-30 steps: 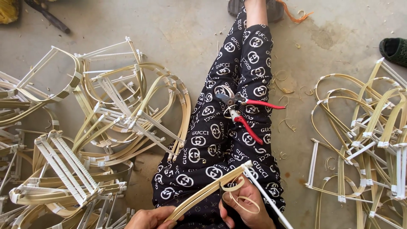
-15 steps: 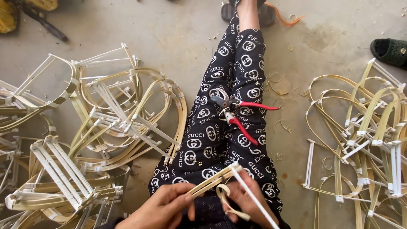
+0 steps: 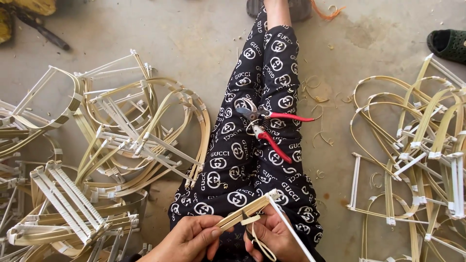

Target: Assembling small bamboo frames using pliers and plastic fasteners while sitting on the floor.

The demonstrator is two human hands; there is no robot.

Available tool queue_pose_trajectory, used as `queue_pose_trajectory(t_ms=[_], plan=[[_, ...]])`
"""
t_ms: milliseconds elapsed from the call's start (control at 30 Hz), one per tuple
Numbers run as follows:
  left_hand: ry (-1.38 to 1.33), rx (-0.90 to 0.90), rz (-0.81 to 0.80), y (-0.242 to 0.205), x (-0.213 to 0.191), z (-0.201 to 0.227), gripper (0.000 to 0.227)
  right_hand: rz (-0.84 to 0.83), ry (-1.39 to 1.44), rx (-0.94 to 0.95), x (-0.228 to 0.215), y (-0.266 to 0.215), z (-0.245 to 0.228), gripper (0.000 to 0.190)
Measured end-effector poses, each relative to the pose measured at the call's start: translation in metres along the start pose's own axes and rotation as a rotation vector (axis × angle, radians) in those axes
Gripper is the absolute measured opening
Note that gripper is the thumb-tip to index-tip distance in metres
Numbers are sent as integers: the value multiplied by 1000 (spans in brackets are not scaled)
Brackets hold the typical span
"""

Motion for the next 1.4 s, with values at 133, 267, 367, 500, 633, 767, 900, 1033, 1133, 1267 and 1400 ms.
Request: queue_pose_trajectory(t_ms=[133, 267, 367, 500, 633, 767, 900, 1033, 1133, 1267, 1400], plan=[[9, -14, -2, -4, -3, -2, 35, -12, -3, -39, 0, -1, 0, 37], [22, -3, 35, -17, -20, -34, 33, -52, 67, -132, -23, 7, 4, 34], [3, 17, 75, -21, -24, -42, 33, -45, 125, -139, -18, 5, 1, 32], [-13, -16, 136, -10, -16, -22, 33, -9, 47, -75, -1, 4, -6, 39], [23, -40, 155, -1, -12, -14, 34, -6, -52, -9, 2, 4, -6, 68], [59, -19, 135, -8, -20, -33, 34, -19, -40, -93, -10, 7, -3, 54], [46, 1, 126, -14, -24, -42, 33, -68, 29, -186, -28, 10, 3, 39], [38, -10, 124, -5, -24, -35, 34, -28, 84, -113, -21, 9, -15, 39], [11, -22, 112, 13, -20, -26, 35, 74, -130, -130, -13, -1, -37, 53], [-52, -29, 89, 41, -23, -24, 36, 456, -515, -242, -25, 6, -23, 79], [-99, -36, 76, 63, -20, -11, 38, 585, -695, -583, -33, 9, -32, 74]])
Point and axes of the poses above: each hand's wrist, its own y-axis towards the middle knuckle, its own x-axis out of the palm, z = x × y, the point moved 2 cm from there along y, towards the middle knuckle, and after that the axes turned 15 degrees about x, right-handed, at the moved point
